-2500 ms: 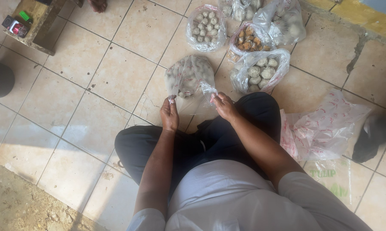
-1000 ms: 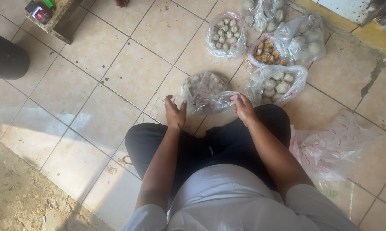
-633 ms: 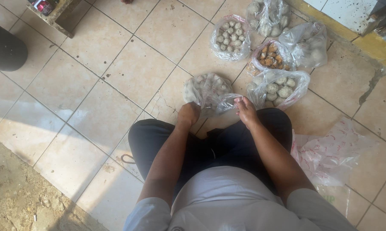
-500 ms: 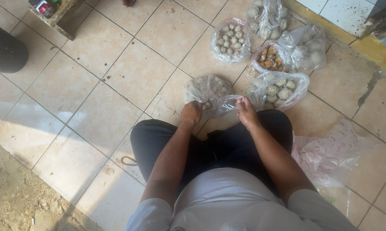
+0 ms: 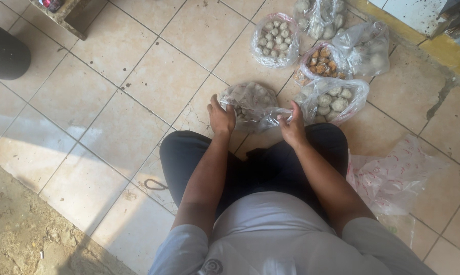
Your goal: The person sits on a tiled floor and packs round food items into small plastic bags. They transfer items from larger bags into smaller ones, handling them by hand and arranging them on the floor.
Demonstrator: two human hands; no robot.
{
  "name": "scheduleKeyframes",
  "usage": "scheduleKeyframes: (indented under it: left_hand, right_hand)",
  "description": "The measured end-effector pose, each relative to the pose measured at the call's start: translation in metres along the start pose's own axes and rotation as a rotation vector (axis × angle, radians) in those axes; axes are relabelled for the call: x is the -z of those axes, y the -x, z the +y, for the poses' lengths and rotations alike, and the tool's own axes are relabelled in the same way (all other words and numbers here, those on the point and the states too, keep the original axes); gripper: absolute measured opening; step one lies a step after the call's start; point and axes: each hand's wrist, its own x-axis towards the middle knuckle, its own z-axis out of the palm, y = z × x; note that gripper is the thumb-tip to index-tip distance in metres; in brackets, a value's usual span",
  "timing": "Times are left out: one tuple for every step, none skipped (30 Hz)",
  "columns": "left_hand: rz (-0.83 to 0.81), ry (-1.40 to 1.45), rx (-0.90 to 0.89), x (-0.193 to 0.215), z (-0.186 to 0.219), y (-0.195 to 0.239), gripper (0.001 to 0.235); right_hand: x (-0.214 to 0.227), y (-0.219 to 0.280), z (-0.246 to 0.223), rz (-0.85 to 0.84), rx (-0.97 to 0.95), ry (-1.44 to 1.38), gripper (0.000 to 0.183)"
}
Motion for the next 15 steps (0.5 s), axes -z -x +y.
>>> scheduleKeyframes:
  left_hand:
    - [0.002,-0.006,-0.002,0.003,0.003,0.005,0.072]
    - [-0.001,-0.088,-0.061,0.005,0.01,0.005,0.079]
    - [-0.003,-0.171,-0.119,0.008,0.017,0.008,0.085]
    - [-0.007,-0.255,-0.174,0.01,0.021,0.014,0.092]
    - [-0.017,-0.323,-0.198,0.011,0.026,0.018,0.093]
    - [-0.03,-0.391,-0.221,0.011,0.029,0.023,0.094]
    - [-0.042,-0.458,-0.243,0.011,0.031,0.029,0.096]
    - [-0.008,-0.474,-0.317,0.011,0.035,0.032,0.09]
    - [0.026,-0.489,-0.391,0.01,0.036,0.036,0.085]
    - [0.058,-0.505,-0.462,0.01,0.036,0.04,0.08]
    - [0.02,-0.504,-0.462,0.009,0.035,0.043,0.075]
    - [-0.014,-0.502,-0.464,0.007,0.035,0.044,0.07]
    - [-0.049,-0.5,-0.466,0.004,0.034,0.043,0.066]
    - [-0.079,-0.461,-0.434,0.0,0.029,0.044,0.054]
    - [-0.109,-0.422,-0.403,-0.005,0.024,0.044,0.044]
  right_hand:
    - [0.001,0.003,-0.003,-0.005,-0.025,0.008,0.075]
    - [0.001,-0.002,-0.008,-0.018,-0.048,0.005,0.076]
    - [0.002,-0.005,-0.014,-0.031,-0.072,0.003,0.077]
    - [0.003,-0.003,-0.021,-0.046,-0.098,0.001,0.078]
    - [0.005,-0.003,-0.028,-0.037,-0.014,0.059,0.077]
    - [0.007,0.0,-0.035,-0.029,0.067,0.118,0.076]
    - [0.01,0.003,-0.041,-0.021,0.149,0.178,0.074]
    - [0.013,0.004,-0.047,-0.028,0.174,0.228,0.072]
    - [0.015,0.004,-0.053,-0.035,0.199,0.279,0.069]
    - [0.017,0.006,-0.058,-0.045,0.221,0.331,0.067]
    - [0.018,0.009,-0.063,-0.077,0.233,0.38,0.063]
    - [0.02,0.008,-0.066,-0.107,0.247,0.43,0.059]
    - [0.021,0.007,-0.069,-0.137,0.26,0.481,0.055]
    - [0.021,0.009,-0.07,-0.139,0.282,0.491,0.05]
    - [0.022,0.011,-0.07,-0.142,0.304,0.501,0.044]
